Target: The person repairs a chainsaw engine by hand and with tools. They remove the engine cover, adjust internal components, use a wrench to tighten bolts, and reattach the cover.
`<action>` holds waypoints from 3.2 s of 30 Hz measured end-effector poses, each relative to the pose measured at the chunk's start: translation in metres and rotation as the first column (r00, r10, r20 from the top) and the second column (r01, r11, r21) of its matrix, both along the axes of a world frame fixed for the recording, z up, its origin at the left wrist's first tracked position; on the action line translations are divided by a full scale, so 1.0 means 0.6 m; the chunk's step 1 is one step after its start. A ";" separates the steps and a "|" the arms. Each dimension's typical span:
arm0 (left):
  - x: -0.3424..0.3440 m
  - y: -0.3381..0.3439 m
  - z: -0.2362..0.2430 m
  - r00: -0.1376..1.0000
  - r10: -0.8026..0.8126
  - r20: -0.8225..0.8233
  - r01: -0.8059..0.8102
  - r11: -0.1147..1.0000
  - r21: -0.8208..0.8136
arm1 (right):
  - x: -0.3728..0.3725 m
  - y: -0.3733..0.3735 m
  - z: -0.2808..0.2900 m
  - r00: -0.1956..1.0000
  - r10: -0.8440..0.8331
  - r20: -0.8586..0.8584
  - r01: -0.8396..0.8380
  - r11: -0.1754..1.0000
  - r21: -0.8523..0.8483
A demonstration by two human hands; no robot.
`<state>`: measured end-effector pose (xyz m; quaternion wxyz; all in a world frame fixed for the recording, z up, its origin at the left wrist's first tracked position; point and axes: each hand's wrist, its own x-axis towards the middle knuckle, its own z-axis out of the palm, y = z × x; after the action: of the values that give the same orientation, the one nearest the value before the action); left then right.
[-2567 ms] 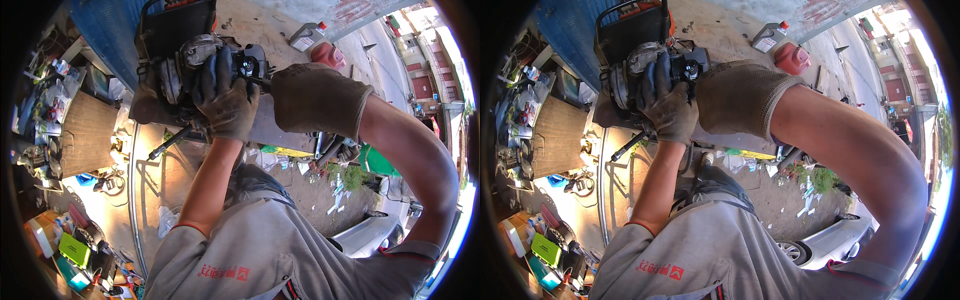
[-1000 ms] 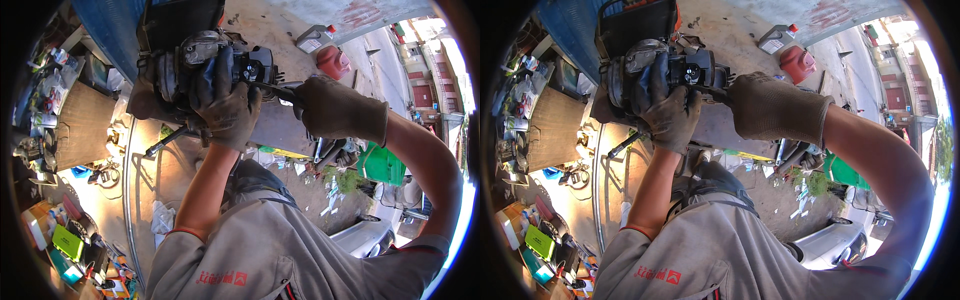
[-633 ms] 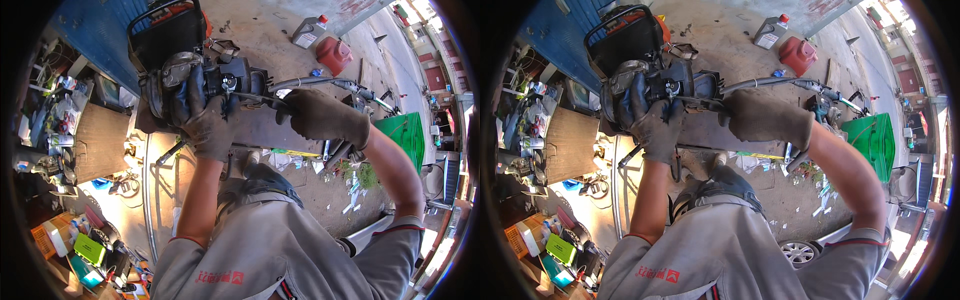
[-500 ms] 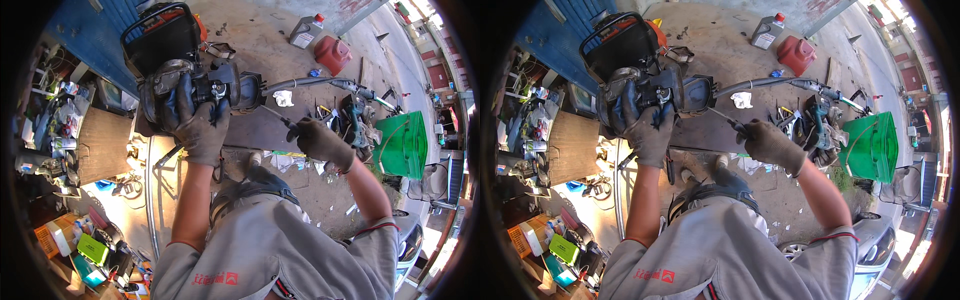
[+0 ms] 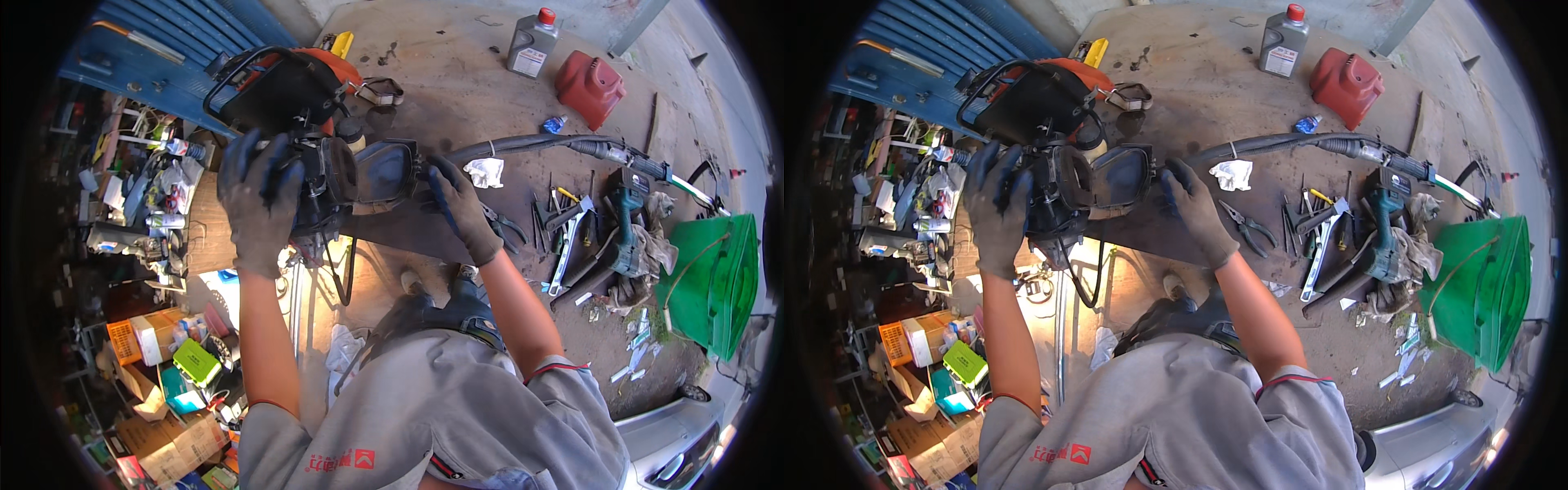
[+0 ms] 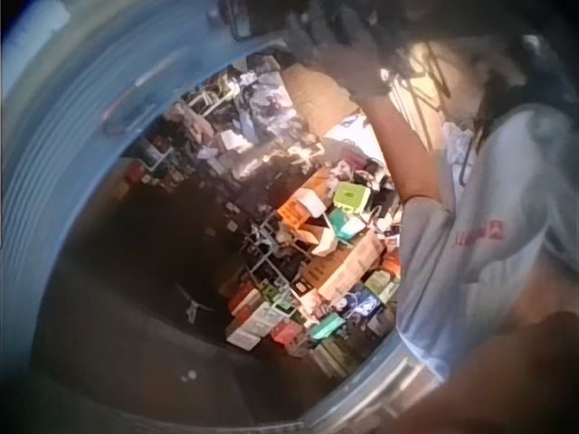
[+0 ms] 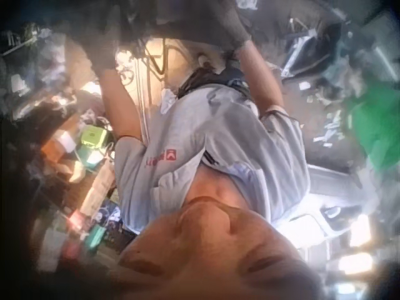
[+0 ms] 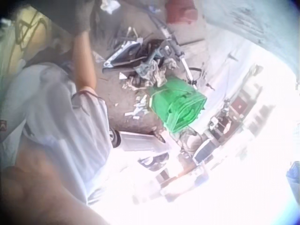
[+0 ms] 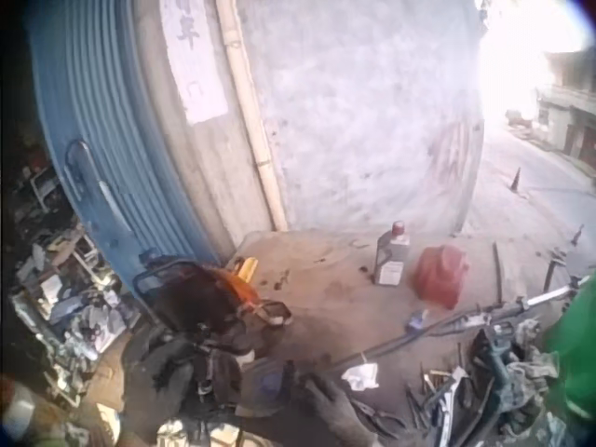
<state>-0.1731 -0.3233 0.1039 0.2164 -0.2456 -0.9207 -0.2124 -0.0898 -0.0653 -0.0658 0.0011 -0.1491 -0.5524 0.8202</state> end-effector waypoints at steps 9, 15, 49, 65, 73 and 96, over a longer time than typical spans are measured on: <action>-0.026 0.003 0.016 0.971 -0.109 0.212 0.175 0.930 -0.324 | -0.048 -0.046 0.139 0.952 0.186 -0.241 -0.142 0.971 0.191; -0.015 0.006 0.010 0.971 -0.064 0.229 0.131 0.948 -0.289 | -0.071 -0.056 0.148 0.892 0.167 -0.419 0.003 0.926 0.377; 0.082 -0.116 -0.026 0.898 -0.070 0.435 -0.275 0.682 0.678 | 0.321 0.149 -0.073 0.959 -0.201 0.198 0.159 0.965 0.209; 0.217 -0.413 -0.467 0.409 -0.654 0.636 -0.879 -0.096 0.466 | 0.294 -0.017 -0.024 0.988 0.004 0.156 -0.097 0.798 0.595; 0.133 -0.307 -0.556 0.484 -0.757 0.439 -0.875 -0.412 0.255 | 0.287 -0.152 0.027 0.975 0.151 0.166 -0.210 0.877 0.433; 0.266 -0.320 -0.445 0.790 -0.457 0.408 -0.579 -0.340 0.741 | 0.317 -0.337 0.037 0.700 0.714 0.001 -0.593 0.581 0.557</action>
<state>-0.0135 -0.5155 -0.1633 0.0252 0.1854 -0.3519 -0.9172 0.1001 -0.2677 -0.0433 -0.2008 0.1657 -0.7627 0.5921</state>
